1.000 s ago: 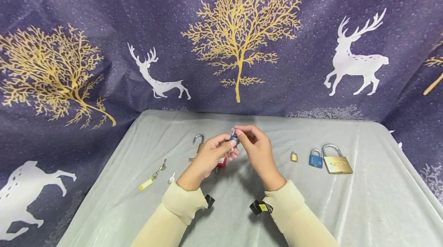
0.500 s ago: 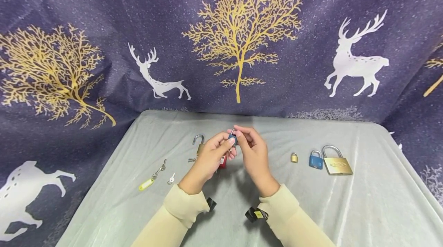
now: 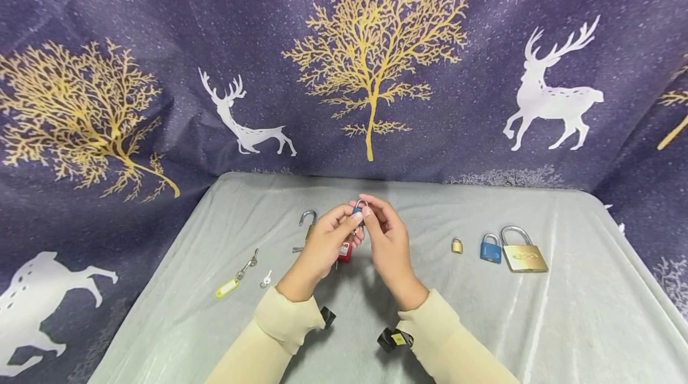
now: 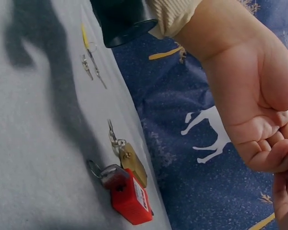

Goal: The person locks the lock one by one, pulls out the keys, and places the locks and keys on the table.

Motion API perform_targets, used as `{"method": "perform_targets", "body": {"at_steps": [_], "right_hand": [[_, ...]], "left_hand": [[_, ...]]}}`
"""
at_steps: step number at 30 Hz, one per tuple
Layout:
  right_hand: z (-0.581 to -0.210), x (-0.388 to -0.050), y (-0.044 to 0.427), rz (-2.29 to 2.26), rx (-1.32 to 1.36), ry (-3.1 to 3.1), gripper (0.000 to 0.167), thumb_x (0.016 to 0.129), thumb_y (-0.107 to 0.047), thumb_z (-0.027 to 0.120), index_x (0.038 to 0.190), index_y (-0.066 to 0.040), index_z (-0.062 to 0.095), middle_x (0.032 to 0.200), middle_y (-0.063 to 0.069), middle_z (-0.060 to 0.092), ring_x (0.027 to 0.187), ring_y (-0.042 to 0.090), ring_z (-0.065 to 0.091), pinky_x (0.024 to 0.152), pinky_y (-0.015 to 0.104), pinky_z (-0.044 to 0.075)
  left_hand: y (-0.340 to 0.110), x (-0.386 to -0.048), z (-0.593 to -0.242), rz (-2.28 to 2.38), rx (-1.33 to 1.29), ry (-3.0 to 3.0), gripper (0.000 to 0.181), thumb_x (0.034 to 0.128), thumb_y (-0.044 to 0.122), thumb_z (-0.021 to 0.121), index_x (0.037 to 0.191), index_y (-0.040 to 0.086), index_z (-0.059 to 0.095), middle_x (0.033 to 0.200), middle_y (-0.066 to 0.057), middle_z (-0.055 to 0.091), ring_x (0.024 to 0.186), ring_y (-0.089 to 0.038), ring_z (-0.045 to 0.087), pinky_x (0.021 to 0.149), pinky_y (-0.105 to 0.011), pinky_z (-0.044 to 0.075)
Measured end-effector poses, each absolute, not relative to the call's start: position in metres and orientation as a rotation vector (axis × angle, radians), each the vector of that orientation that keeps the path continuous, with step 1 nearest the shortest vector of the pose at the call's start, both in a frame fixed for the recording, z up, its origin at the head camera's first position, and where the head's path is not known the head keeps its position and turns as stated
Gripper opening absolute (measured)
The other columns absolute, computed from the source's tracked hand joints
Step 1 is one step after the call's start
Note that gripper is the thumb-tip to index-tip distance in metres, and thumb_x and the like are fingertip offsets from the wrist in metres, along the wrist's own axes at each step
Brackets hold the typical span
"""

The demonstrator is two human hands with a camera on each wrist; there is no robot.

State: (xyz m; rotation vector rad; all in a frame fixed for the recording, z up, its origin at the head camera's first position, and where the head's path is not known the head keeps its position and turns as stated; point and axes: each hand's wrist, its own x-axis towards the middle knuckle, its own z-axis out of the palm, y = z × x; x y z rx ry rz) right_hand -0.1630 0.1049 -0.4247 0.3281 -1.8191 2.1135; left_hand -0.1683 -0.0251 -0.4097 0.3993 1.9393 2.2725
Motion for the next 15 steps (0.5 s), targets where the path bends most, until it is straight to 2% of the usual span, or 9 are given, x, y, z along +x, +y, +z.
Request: {"method": "perform_targets", "body": {"at_steps": [3, 10, 15], "right_hand": [[-0.424, -0.164, 0.107, 2.097, 0.340, -1.843, 0.030, 0.103, -0.010, 0.058, 0.129, 0.004, 0.062, 0.117, 0.013, 0.075, 0.109, 0.009, 0.070, 0.094, 0.021, 0.054], [-0.420, -0.168, 0.115, 2.103, 0.315, -1.845, 0.029, 0.103, -0.013, 0.058, 0.130, -0.004, 0.064, 0.117, 0.017, 0.074, 0.105, 0.011, 0.073, 0.093, 0.022, 0.055], [-0.420, -0.170, 0.118, 2.118, 0.338, -1.790, 0.032, 0.102, -0.010, 0.059, 0.131, 0.005, 0.061, 0.118, 0.026, 0.071, 0.100, 0.014, 0.076, 0.097, 0.026, 0.055]], "left_hand": [[-0.026, -0.170, -0.411, 2.275, 0.386, 1.921, 0.022, 0.1031, 0.013, 0.056, 0.107, -0.009, 0.061, 0.076, 0.002, 0.062, 0.068, -0.007, 0.061, 0.065, -0.020, 0.052], [-0.025, -0.171, -0.415, 2.259, 0.379, 1.861, 0.021, 0.0979, 0.007, 0.062, 0.112, -0.009, 0.062, 0.083, 0.002, 0.070, 0.074, -0.008, 0.067, 0.069, -0.022, 0.053], [-0.024, -0.170, -0.415, 2.253, 0.354, 1.865, 0.016, 0.0975, 0.008, 0.063, 0.104, -0.007, 0.063, 0.081, 0.003, 0.072, 0.071, -0.008, 0.069, 0.065, -0.022, 0.052]]}}
